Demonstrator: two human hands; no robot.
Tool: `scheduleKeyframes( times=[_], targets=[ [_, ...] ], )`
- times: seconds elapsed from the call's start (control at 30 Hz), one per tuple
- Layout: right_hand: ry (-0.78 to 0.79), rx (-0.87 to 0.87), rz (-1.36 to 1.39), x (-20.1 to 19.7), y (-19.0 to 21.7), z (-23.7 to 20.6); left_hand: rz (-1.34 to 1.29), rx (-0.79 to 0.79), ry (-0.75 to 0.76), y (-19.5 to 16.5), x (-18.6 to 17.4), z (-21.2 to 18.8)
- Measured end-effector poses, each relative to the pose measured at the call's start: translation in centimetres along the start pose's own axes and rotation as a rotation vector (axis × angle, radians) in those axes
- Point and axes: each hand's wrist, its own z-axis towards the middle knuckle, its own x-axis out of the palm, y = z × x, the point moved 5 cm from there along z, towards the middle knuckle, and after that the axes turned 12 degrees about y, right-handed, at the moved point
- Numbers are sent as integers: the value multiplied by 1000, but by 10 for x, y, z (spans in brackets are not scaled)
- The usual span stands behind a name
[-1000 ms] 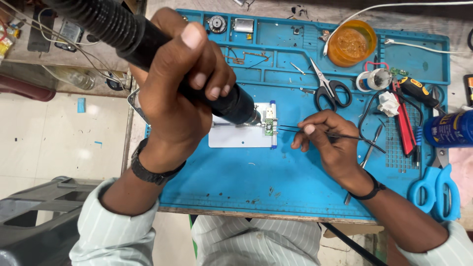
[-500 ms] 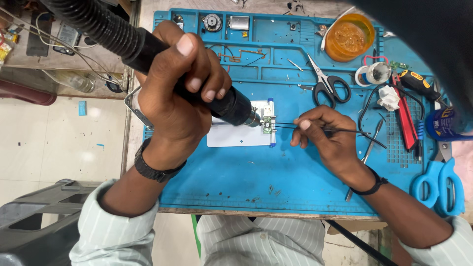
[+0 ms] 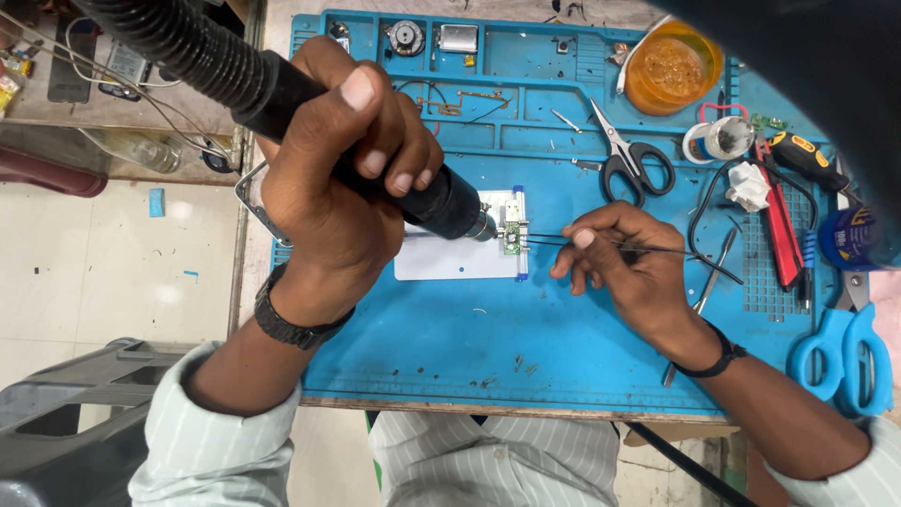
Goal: The person heats a small circuit board held in a bench jig with a hot air rework gun, applies flux from a blue container, and uses tweezers to pick at and remove components from the board while continuing to blow hot air over the work area.
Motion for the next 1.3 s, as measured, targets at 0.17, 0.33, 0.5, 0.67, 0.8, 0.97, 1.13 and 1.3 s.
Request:
scheduleKeyframes(
  times=[0.17, 0.33, 0.5, 0.67, 0.8, 0.97, 1.13, 1.3],
  targets=[
    [14, -6, -9, 1, 1, 0, -33, -13, 3, 1, -1, 0],
    [19, 22, -12, 1, 0, -1, -24, -16, -2, 3, -2, -1],
    [19, 19, -13, 0, 0, -1, 2, -10, 6, 2, -1, 1],
    [5, 14, -6, -2, 0, -1, 2, 1, 16, 3, -2, 0],
    [17, 21, -4, -1, 0, -1, 3, -1, 12, 4, -3, 0],
    [18, 27, 11, 0, -1, 1, -8, -15, 0, 6, -5, 0],
    [26, 37, 6, -1, -2, 0, -25, -37, -15, 8, -6, 1],
    [30, 19, 24, -1, -2, 0, -8, -33, -16, 6, -5, 1]
  ],
)
